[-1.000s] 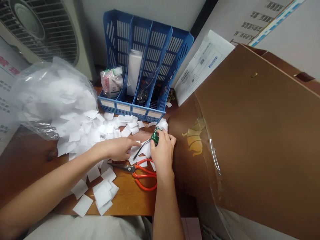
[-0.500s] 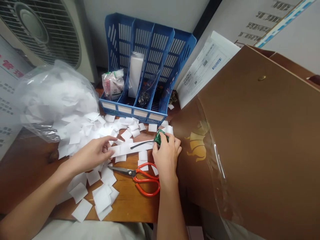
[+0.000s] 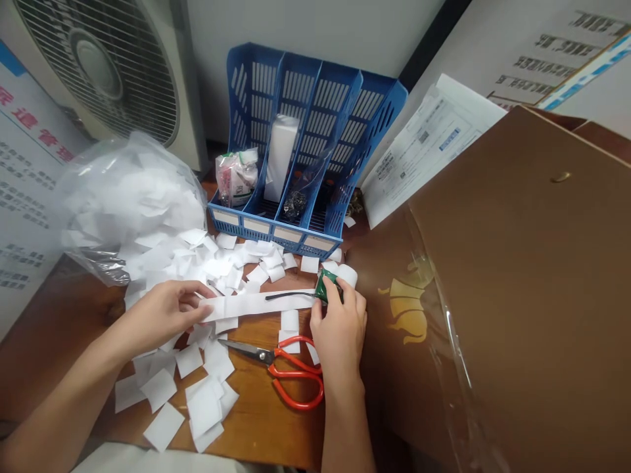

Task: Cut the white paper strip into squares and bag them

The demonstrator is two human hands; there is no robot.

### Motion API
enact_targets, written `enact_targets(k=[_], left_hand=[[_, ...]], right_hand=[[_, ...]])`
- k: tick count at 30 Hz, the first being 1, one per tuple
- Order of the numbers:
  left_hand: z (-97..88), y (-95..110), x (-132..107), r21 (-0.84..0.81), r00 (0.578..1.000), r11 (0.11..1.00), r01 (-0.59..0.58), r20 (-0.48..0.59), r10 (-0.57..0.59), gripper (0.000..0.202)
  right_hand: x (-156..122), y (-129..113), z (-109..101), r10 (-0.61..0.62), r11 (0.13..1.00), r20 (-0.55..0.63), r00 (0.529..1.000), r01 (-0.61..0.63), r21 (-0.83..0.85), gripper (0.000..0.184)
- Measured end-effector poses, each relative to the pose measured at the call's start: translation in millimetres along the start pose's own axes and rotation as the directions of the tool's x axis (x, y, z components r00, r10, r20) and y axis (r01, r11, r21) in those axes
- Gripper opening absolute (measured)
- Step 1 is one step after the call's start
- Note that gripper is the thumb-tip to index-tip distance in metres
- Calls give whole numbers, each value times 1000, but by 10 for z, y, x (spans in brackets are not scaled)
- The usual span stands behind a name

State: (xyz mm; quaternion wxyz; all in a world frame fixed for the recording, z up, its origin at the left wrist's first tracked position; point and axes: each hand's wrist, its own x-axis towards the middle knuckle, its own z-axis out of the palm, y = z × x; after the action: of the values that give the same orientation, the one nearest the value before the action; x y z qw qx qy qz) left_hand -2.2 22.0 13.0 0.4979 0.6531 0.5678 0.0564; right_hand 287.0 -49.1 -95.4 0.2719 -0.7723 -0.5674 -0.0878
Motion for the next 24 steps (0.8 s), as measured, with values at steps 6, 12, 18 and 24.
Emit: enact_targets(k=[6, 12, 18, 24], left_hand=[[33, -41, 2, -38, 998, 998, 51, 24, -50, 37], [53, -133, 30, -164, 998, 985, 54, 54, -45, 40], [62, -230, 94, -242, 996, 969, 55, 86, -35, 41], [29, -287, 114, -287, 989, 956, 65, 143, -24, 36]], right_hand=[[-158, -154, -330, -92, 995, -98, 991, 94, 16, 31], [-762, -139, -653, -302, 951, 309, 902, 265, 159, 37], [-903, -208, -471, -260, 957, 305, 916, 286, -43, 46], [-814, -205, -544, -282, 945, 364, 888, 322, -53, 24]])
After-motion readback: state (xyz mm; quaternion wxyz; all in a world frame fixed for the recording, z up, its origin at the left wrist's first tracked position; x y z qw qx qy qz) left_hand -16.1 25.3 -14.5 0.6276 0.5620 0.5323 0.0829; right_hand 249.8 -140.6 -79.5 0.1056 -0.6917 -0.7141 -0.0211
